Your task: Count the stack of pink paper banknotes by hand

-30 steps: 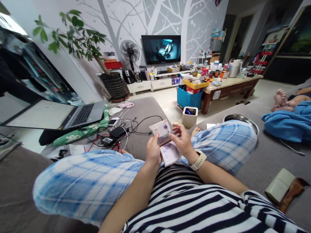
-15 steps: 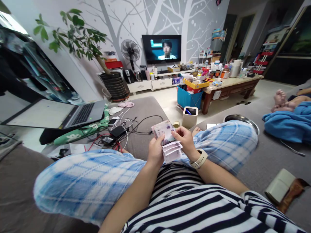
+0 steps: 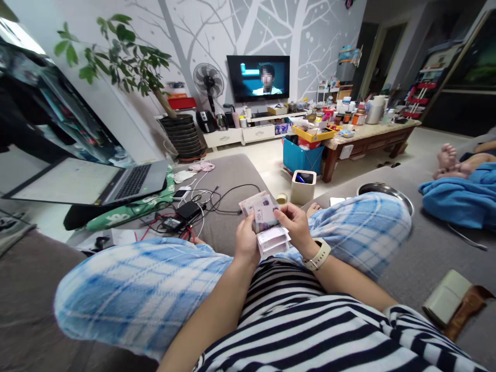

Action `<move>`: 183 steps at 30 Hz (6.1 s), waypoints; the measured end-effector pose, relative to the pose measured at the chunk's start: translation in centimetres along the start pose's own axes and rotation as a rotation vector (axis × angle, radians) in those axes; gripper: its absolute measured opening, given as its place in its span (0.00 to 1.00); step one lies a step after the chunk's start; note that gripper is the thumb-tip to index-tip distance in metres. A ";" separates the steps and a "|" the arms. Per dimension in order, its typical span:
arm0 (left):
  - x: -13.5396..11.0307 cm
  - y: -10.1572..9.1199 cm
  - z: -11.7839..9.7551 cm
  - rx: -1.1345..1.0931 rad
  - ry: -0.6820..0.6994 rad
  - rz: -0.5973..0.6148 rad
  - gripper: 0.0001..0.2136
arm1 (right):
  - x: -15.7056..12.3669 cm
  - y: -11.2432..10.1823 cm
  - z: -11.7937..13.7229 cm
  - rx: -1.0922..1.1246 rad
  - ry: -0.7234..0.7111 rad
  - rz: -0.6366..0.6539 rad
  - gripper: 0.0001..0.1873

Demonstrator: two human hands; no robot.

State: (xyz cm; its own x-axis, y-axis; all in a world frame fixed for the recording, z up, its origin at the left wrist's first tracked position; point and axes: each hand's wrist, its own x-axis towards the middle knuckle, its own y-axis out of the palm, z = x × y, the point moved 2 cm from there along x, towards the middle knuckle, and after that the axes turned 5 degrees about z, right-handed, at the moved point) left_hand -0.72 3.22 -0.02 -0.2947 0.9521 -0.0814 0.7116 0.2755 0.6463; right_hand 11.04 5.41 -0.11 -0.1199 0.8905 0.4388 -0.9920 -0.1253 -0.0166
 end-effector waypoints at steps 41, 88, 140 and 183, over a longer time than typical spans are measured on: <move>-0.2 0.3 -0.1 0.039 -0.018 -0.010 0.07 | 0.1 0.0 0.1 0.096 -0.040 0.038 0.20; -0.5 0.5 -0.5 0.028 -0.009 -0.012 0.07 | 0.1 0.1 -0.3 0.109 0.016 0.058 0.13; -0.5 0.4 -0.2 0.027 -0.048 0.068 0.13 | 0.7 -0.1 -1.0 0.111 0.053 -0.003 0.15; -0.3 0.3 -0.2 0.029 0.007 -0.027 0.06 | 0.2 0.0 -0.1 0.178 0.002 0.040 0.13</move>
State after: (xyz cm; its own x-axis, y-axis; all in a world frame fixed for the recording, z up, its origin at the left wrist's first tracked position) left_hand -0.55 2.97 0.36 -0.3184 0.9433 -0.0936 0.7213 0.3051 0.6218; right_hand 10.99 5.62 -0.09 -0.1595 0.8840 0.4393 -0.9636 -0.2362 0.1255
